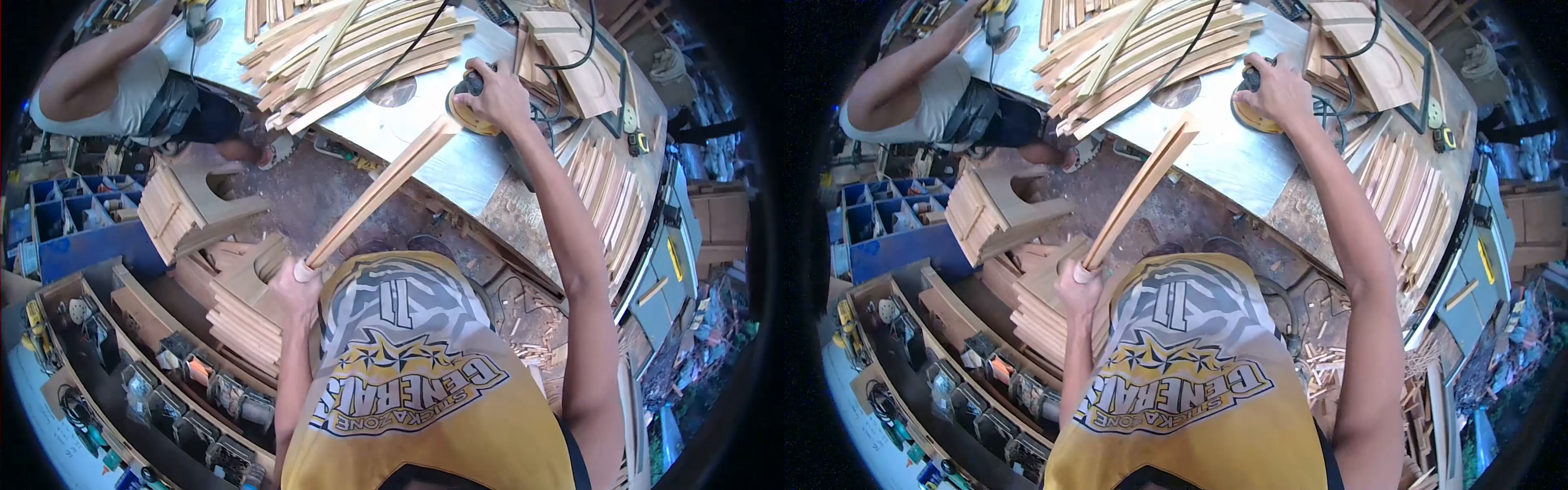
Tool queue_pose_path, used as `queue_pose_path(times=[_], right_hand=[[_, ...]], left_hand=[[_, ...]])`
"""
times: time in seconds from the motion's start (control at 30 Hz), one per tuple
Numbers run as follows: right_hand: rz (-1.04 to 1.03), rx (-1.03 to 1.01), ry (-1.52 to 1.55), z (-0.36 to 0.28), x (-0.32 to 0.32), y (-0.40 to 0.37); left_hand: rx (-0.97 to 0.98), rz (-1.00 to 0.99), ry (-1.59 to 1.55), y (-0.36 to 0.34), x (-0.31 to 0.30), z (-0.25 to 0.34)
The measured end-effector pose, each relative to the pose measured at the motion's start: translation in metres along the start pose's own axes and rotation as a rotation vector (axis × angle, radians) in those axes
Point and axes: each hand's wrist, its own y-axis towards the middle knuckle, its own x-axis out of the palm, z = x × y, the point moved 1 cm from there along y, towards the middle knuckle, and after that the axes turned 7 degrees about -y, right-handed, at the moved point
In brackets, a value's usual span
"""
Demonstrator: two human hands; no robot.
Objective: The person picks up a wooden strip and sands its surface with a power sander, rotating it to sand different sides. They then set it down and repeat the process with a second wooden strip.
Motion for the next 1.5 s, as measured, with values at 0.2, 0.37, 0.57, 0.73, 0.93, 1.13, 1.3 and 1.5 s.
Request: queue_pose_path(times=[0.2, 0.37, 0.57, 0.73, 0.93, 1.13, 1.3, 1.5], right_hand=[[-0.036, 0.026, -0.012, -0.01, -0.002, 0.007], [0.063, -0.03, 0.048, 0.017, 0.022, 0.014], [-0.031, 0.079, -0.04, 0.006, 0.004, 0.004], [-0.012, 0.073, -0.034, 0.002, -0.002, -0.002], [0.095, 0.108, 0.084, 0.003, -0.007, 0.0], [0.053, 0.046, 0.118, 0.018, -0.005, -0.002], [0.041, 0.101, 0.088, 0.016, -0.005, -0.002], [0.144, 0.071, 0.174, 0.026, 0.007, -0.003]], left_hand=[[0.139, 0.136, -0.066, 0.025, -0.014, 0.04], [0.183, 0.146, -0.095, 0.029, -0.023, 0.049], [0.153, 0.142, -0.171, 0.028, -0.022, 0.06], [0.112, 0.123, -0.194, 0.03, -0.02, 0.068], [0.124, 0.112, -0.207, 0.032, -0.017, 0.064], [0.076, 0.073, -0.239, 0.033, -0.015, 0.067], [0.067, 0.057, -0.223, 0.033, -0.015, 0.075], [0.075, 0.035, -0.193, 0.033, -0.015, 0.081]])
